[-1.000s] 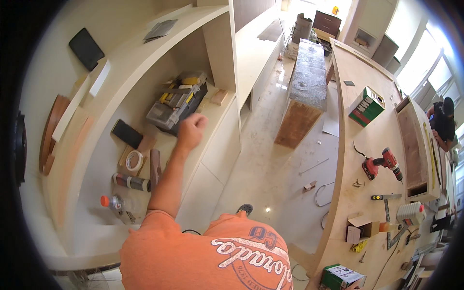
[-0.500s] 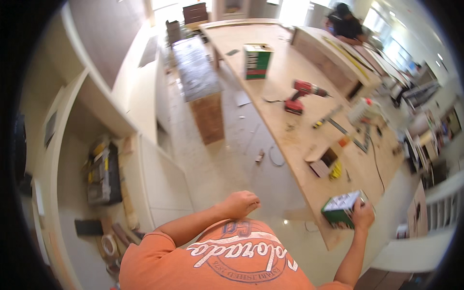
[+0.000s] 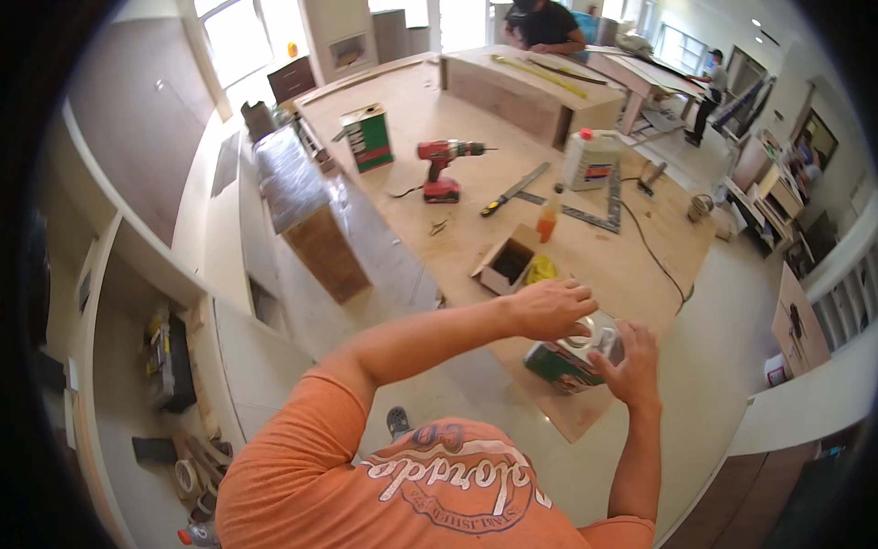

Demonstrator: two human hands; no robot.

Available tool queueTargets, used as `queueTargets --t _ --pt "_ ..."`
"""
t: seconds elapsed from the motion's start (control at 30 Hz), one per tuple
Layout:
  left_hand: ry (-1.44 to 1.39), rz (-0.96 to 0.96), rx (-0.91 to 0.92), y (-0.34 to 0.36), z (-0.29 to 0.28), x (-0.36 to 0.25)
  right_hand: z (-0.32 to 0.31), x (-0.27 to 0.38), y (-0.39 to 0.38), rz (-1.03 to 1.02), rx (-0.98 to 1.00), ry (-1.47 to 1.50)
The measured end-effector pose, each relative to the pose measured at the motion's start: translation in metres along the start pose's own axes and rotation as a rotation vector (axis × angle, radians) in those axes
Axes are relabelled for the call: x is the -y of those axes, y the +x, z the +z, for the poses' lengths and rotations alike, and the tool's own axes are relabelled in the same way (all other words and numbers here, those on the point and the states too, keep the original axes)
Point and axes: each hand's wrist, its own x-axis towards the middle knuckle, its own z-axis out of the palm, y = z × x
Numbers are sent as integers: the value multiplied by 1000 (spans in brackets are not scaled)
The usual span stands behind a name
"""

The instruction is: The person wipes a metal paint can with a yellow cloth, then retrieves a hammer and a small tool from a shelf. They use the hammer and tool to pry open the can's lid, remove the lid, and place it on the table.

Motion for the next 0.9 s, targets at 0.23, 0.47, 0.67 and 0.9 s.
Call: queueTargets --t 0.23,0.47,0.67,0.9 --pt "103 -26 646 37 22 6 53 -63 -44 -4 -21 444" --pt "202 -64 718 42 27 -1 113 -67 -51 61 -297 913" --pt "165 -110 773 52 41 8 111 -56 -44 189 -409 1222" --pt "164 -213 836 67 33 15 118 -70 -28 177 -402 1149"
